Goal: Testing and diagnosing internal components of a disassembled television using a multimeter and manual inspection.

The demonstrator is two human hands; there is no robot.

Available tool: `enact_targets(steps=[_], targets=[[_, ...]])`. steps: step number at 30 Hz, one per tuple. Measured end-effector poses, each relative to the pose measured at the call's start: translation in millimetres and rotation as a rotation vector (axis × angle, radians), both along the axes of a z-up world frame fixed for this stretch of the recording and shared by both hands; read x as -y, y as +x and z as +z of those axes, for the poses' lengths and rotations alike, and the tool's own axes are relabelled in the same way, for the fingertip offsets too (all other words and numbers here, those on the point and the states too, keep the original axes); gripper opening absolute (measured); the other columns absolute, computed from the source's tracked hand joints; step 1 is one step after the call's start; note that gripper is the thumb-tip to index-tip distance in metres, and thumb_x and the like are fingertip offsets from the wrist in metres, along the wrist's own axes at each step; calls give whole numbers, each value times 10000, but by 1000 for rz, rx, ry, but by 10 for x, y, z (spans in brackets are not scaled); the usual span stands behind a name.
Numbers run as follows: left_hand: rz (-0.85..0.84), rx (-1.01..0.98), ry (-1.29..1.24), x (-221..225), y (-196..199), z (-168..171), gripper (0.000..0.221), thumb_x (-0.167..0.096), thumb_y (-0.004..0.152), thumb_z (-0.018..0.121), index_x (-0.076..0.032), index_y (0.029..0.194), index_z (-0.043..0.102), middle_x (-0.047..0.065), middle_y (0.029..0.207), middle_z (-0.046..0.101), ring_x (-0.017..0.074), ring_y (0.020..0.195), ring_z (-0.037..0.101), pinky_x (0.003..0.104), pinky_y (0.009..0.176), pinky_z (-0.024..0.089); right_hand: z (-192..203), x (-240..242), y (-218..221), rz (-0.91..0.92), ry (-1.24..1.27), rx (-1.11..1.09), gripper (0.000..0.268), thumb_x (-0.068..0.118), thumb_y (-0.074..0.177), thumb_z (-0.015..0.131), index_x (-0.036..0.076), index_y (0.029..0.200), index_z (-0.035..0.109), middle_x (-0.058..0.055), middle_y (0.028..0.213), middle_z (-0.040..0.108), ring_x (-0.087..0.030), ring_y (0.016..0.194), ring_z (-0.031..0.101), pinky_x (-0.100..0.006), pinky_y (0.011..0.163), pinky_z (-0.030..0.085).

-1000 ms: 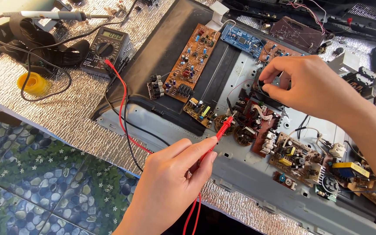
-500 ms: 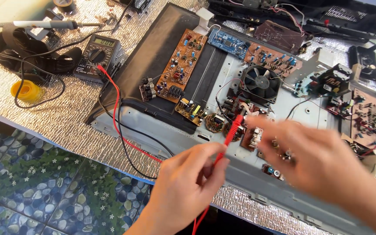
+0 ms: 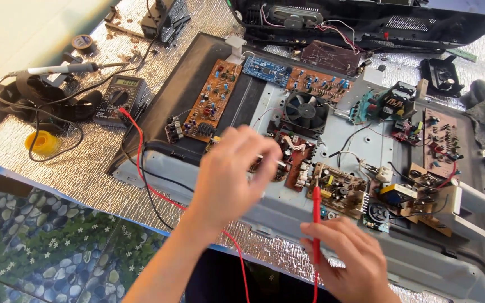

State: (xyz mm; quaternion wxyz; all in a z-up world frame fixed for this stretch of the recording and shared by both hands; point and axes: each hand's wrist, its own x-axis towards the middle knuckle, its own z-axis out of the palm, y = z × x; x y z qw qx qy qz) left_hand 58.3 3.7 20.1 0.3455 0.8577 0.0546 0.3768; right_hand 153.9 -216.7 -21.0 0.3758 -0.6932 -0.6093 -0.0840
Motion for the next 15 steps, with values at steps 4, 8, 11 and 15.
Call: enact_targets(steps=[4,8,11,15], targets=[[243,-132,349,-383,401,-191,163,-91,989,630,-97,1136,701,50,1090,585,288,999,548,440,809,499,2,10,-104,-70,58,-89,213,109,866,741,86,1077,728,-72,859,765,-245,772,712,-347,694,578],[259,-254,434,-604,725,-339,199,-101,966,664,-137,1161,670,57,1076,614,296,991,584,438,819,526,169,53,163,-32,-5,-49,319,125,845,782,117,1156,711,-61,928,789,-234,833,728,-346,739,607],[220,-384,416,-710,849,-378,178,-197,971,689,-151,1142,687,67,898,634,323,880,639,476,704,546,401,30,472,68,-90,130,318,118,932,647,47,1242,629,-116,1132,762,-282,974,721,-418,900,588],[188,-470,207,-710,851,-230,160,-212,1009,621,-99,1010,735,65,815,684,283,742,653,452,613,523,690,-208,758,50,-279,260,190,87,1003,539,85,1159,648,-60,820,672,-248,765,609,-392,658,497]])
